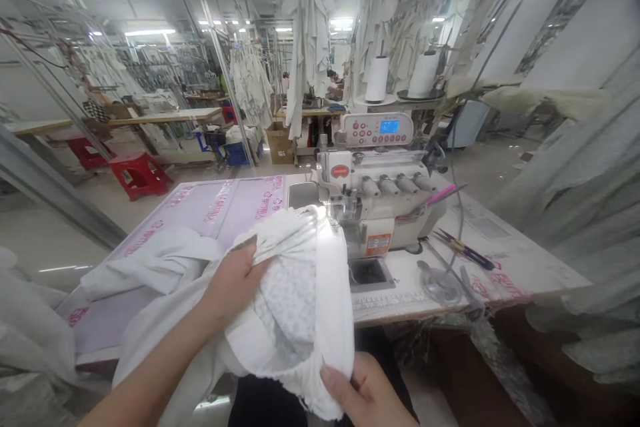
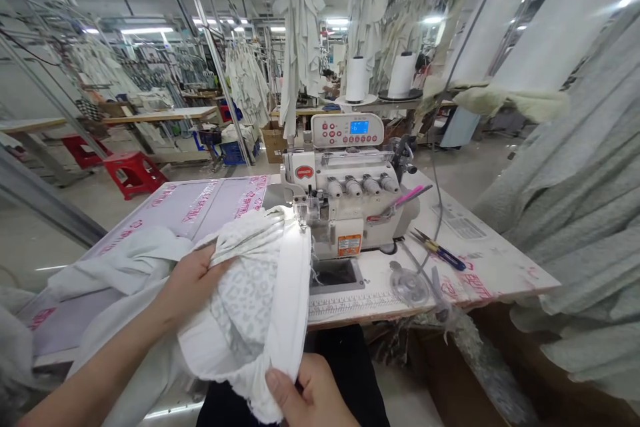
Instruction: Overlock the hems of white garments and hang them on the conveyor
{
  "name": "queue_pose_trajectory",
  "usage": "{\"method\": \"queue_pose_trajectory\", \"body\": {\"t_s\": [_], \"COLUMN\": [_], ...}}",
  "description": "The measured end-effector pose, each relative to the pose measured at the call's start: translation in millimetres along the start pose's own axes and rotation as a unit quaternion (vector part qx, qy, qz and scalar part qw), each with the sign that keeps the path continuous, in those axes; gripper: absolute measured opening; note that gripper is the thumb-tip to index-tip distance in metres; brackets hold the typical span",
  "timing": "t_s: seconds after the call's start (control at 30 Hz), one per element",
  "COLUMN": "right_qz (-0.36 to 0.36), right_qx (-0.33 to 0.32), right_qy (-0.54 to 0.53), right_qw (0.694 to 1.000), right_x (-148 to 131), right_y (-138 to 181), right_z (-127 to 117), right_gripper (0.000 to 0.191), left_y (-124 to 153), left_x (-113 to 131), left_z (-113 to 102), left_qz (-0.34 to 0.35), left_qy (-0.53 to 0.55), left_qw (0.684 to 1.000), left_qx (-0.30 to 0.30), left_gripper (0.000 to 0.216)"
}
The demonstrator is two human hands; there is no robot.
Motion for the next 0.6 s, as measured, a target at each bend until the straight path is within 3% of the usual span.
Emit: {"method": "queue_pose_trajectory", "body": {"t_s": [0.17,0.3,0.6], "right_qz": [-0.051,-0.079,-0.110], "right_qx": [-0.050,-0.040,-0.012], "right_qy": [0.000,0.012,0.033], "right_qw": [0.997,0.996,0.993], "right_x": [-14.8,-21.7,-47.6], "right_y": [-18.2,-30.8,-93.6], "right_z": [-5.8,-11.5,-32.0], "right_gripper": [0.046,0.037,0.036], "left_y": [-14.6,-27.9,-103.0], "left_x": [-3.5,-6.3,-2.1], "left_z": [-1.5,-2.6,-9.1], "left_qz": [0.014,0.002,0.004], "left_qy": [-0.022,-0.060,-0.103], "left_qw": [0.999,0.997,0.988], "left_qx": [0.023,0.040,0.118], "left_gripper": [0.029,0.027,0.024]}}
Point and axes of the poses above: each hand's wrist, its own y-axis away from the middle knuckle, its own z-axis out of the palm, x = y × z, the point moved 2 cm from there along -y, towards the middle knuckle, and after that the axes turned 8 degrees about -z, right-handed, at the moved point
